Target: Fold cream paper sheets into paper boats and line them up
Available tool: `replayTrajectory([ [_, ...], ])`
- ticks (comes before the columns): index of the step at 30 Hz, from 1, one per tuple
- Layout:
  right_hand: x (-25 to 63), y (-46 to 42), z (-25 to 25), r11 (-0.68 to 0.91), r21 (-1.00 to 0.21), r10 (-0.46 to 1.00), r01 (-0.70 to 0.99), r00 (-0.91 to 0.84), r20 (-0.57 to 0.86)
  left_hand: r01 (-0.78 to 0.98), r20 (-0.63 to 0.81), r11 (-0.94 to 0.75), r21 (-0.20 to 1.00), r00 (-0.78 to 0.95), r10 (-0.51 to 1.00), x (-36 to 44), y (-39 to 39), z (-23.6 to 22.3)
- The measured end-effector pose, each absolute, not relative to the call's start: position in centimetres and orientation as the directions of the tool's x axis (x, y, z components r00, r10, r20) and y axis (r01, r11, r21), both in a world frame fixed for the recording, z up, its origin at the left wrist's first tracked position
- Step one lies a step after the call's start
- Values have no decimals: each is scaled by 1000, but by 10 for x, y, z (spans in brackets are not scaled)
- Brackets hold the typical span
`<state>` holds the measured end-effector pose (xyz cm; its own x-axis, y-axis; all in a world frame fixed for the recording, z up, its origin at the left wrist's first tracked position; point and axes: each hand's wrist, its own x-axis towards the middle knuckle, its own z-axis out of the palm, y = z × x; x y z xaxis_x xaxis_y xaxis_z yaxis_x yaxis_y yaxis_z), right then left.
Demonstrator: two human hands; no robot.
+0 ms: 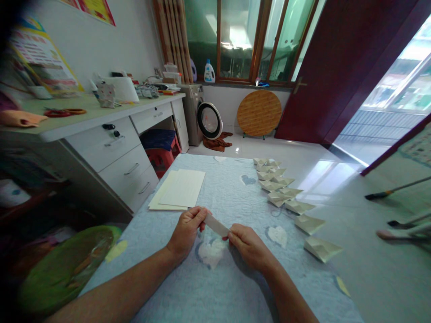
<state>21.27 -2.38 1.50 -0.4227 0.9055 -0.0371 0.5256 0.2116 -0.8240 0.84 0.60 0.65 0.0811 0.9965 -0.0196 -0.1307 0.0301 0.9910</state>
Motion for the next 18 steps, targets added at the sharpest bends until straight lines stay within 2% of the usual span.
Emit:
replayTrajectory([
  [5, 210, -24, 10, 258, -767, 953, 587, -284, 103, -160, -38, 56, 985, 109, 993, 8, 8, 6],
  [11, 209, -23, 4, 157, -842, 987, 517, -121, 109, -164, -42, 83, 983, 236, 971, 7, 5, 9],
  [18, 211, -20, 3, 291, -846, 956, 447, -104, 274, -235, -99, 229, 945, 461, 882, 5, 5, 9],
])
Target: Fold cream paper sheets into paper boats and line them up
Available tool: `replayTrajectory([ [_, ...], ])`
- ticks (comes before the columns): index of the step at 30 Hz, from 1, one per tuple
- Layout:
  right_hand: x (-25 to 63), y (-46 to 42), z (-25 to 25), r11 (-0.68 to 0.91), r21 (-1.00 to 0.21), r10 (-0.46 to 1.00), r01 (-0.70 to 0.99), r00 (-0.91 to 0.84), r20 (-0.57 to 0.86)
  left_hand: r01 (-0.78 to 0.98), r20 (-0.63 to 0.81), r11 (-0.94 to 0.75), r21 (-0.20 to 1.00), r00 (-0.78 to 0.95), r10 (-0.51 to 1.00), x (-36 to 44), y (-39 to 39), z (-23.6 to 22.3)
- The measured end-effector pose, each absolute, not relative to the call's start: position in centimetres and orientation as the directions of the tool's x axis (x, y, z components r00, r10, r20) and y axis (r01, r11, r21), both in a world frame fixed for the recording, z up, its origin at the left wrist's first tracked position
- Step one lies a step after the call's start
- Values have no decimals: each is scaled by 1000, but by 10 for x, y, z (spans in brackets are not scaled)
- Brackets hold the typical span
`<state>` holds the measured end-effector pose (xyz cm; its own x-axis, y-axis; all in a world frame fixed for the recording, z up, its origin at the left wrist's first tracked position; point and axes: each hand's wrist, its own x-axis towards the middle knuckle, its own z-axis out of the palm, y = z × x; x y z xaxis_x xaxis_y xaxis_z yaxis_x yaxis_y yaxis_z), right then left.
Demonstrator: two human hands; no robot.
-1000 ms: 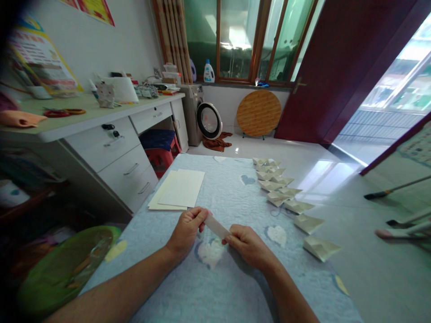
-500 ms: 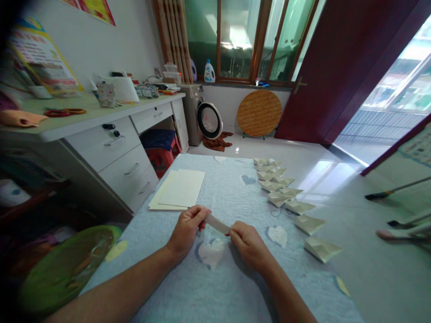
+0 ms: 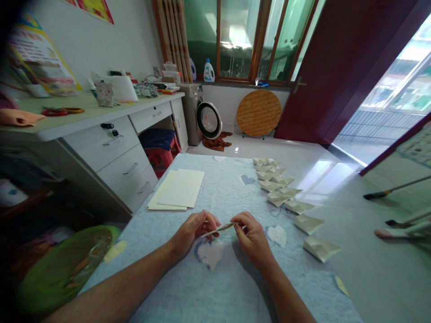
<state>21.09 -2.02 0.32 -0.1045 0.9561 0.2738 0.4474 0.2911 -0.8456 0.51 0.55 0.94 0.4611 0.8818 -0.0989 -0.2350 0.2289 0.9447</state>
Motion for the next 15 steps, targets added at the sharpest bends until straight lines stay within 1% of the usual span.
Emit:
replayTrajectory([
  [4, 210, -22, 7, 309, -853, 951, 421, -155, 269, -123, -168, 272, 954, 532, 830, 6, 7, 8],
  [7, 207, -24, 6, 280, -886, 959, 369, -146, 242, -111, -195, 312, 944, 576, 794, 5, 9, 6],
  [9, 205, -26, 3, 216, -932, 976, 290, -98, 196, -116, -194, 325, 939, 600, 776, 5, 9, 4],
  [12, 203, -27, -2, 134, -984, 991, 113, -11, 134, -114, -183, 306, 945, 589, 787, 4, 9, 2],
  [15, 202, -26, -6, 90, -996, 996, -22, -11, 90, -142, -170, 295, 945, 556, 814, 6, 9, 1],
])
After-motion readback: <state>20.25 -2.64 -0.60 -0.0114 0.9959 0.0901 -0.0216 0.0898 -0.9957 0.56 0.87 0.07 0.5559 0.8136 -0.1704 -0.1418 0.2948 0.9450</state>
